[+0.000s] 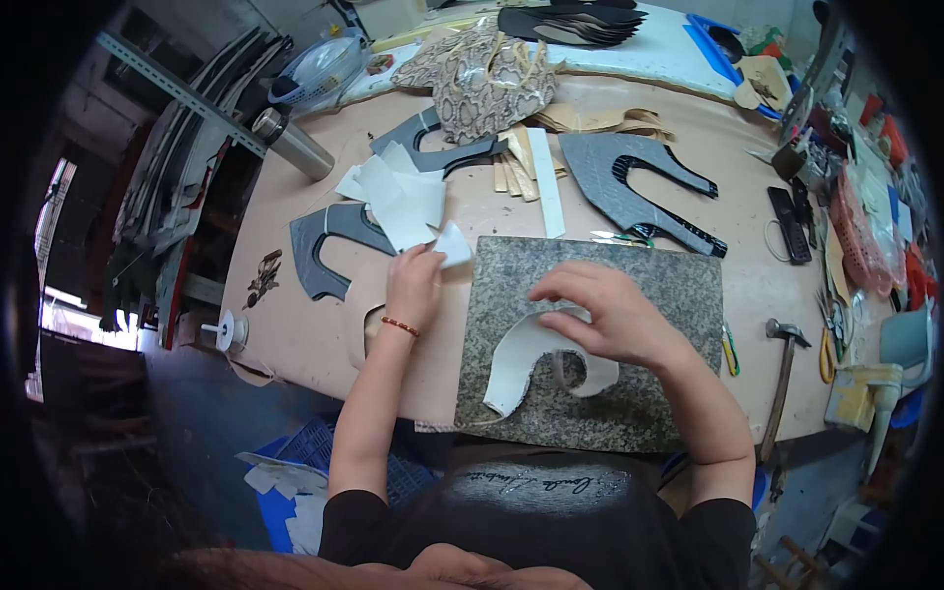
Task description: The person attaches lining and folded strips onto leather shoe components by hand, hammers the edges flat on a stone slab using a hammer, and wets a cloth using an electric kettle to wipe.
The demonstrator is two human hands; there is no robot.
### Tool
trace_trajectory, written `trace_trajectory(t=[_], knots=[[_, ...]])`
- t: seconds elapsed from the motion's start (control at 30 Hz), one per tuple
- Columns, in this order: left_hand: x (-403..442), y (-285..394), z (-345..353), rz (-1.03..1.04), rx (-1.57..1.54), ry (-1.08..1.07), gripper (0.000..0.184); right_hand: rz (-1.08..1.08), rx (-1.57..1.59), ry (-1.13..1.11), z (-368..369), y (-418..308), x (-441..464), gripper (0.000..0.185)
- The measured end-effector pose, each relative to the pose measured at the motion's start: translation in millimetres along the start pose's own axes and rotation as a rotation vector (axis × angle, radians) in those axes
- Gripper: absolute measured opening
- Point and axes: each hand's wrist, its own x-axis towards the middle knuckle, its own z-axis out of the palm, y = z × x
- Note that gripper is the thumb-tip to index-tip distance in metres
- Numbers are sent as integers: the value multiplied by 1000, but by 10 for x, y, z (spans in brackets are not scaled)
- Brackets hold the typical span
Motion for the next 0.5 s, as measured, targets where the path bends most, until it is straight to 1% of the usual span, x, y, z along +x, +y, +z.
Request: trace_trajectory(t=[0.1,0.13,0.2,0.3,0.33,0.37,0.4,0.43,0.47,0.5], knots=[[252,420,-406,-60,-110,340,21,-6,77,155,24,-87,63,38],[299,589,-559,21,-133,459,23,-14,32,309,39,-99,80,43],[312,953,-764,81,-325,398,24,-42,-7,458,55,-160,125,46],[207,1363,-887,104,-614,248,23,-60,-56,331,50,-174,15,41],[162,1456,-882,104,-708,187,22,-35,-40,202,-1,-159,-86,39],[110,1527,-846,53,-791,231,22,-4,-19,75,-30,-145,-184,37],[53,1584,-801,1,-873,273,22,-33,-63,228,14,-86,-261,26],[7,1608,-748,-50,-953,322,23,71,123,350,11,-61,-333,23],[-94,1459,-680,165,-805,402,34,176,309,472,5,-51,-421,20],[-236,1372,-591,336,-771,189,39,282,497,595,-5,-26,-517,17]])
